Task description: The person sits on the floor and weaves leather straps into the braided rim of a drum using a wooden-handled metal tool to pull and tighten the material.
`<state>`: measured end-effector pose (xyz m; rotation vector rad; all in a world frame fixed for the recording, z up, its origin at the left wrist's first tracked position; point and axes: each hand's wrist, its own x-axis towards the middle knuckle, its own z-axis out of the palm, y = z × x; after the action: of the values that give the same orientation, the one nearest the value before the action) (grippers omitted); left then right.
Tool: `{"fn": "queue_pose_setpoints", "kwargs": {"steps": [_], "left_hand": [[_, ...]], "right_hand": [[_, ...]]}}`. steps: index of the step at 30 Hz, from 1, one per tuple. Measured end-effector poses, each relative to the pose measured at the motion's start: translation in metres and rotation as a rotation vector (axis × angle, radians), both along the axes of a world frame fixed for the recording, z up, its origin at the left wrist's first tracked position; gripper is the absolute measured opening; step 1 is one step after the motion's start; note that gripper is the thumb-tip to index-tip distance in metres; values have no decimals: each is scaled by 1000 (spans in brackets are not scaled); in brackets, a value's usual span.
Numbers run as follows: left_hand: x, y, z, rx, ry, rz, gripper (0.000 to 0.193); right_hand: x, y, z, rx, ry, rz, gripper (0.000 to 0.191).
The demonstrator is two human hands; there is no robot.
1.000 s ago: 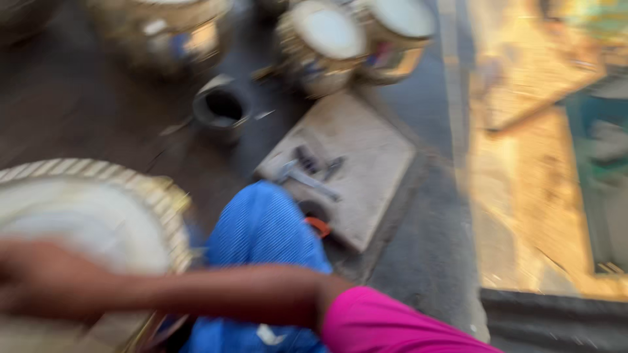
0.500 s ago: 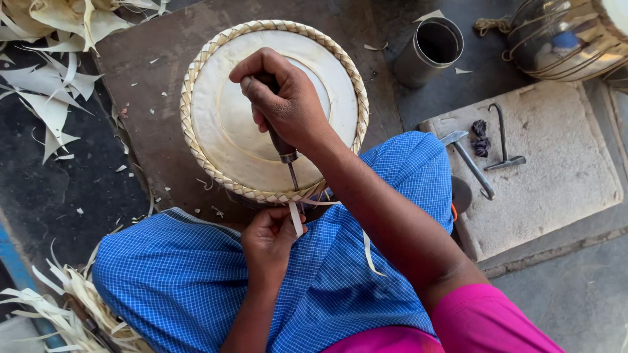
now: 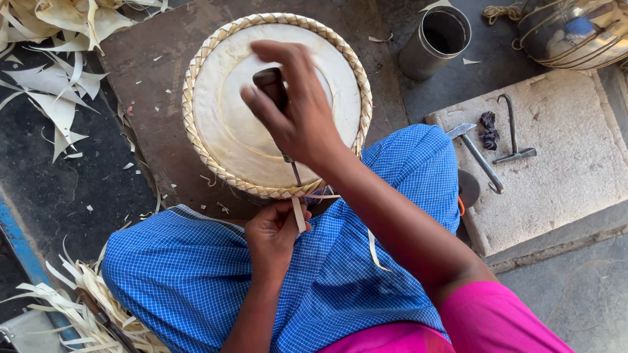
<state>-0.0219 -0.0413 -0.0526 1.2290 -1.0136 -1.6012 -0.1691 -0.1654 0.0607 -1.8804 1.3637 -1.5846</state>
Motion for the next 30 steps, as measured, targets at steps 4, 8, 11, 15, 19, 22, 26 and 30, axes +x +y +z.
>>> {"fn": "queue_pose_setpoints", "kwargs": {"steps": [4, 8, 11, 15, 19, 22, 26, 30], "left_hand": [[-4, -4, 9, 24, 8, 3, 17], [-5, -2, 16, -78, -117, -22, 17], [-5, -1, 20, -114, -191, -24, 15], [-7, -3, 23, -68, -200, -35, 15], [-9, -5, 27, -65, -220, -17, 13], [-11, -4, 28, -59, -241, -22, 12], [-13, -2, 29, -121, -354, -26, 12], [-11, -1, 31, -141, -398, -56, 14]], "right_hand": [[-20, 62, -3, -38, -13, -67, 43], [-41, 117, -24, 78, 32, -29, 16], [-44, 140, -40, 190, 74, 66, 17], [-39, 148, -59, 281, 95, 63, 19], [-35, 148, -75, 235, 148, 46, 22], [-33, 148, -83, 207, 146, 37, 25], [-32, 147, -87, 196, 114, 41, 25], [-34, 147, -90, 206, 74, 53, 26]]}}
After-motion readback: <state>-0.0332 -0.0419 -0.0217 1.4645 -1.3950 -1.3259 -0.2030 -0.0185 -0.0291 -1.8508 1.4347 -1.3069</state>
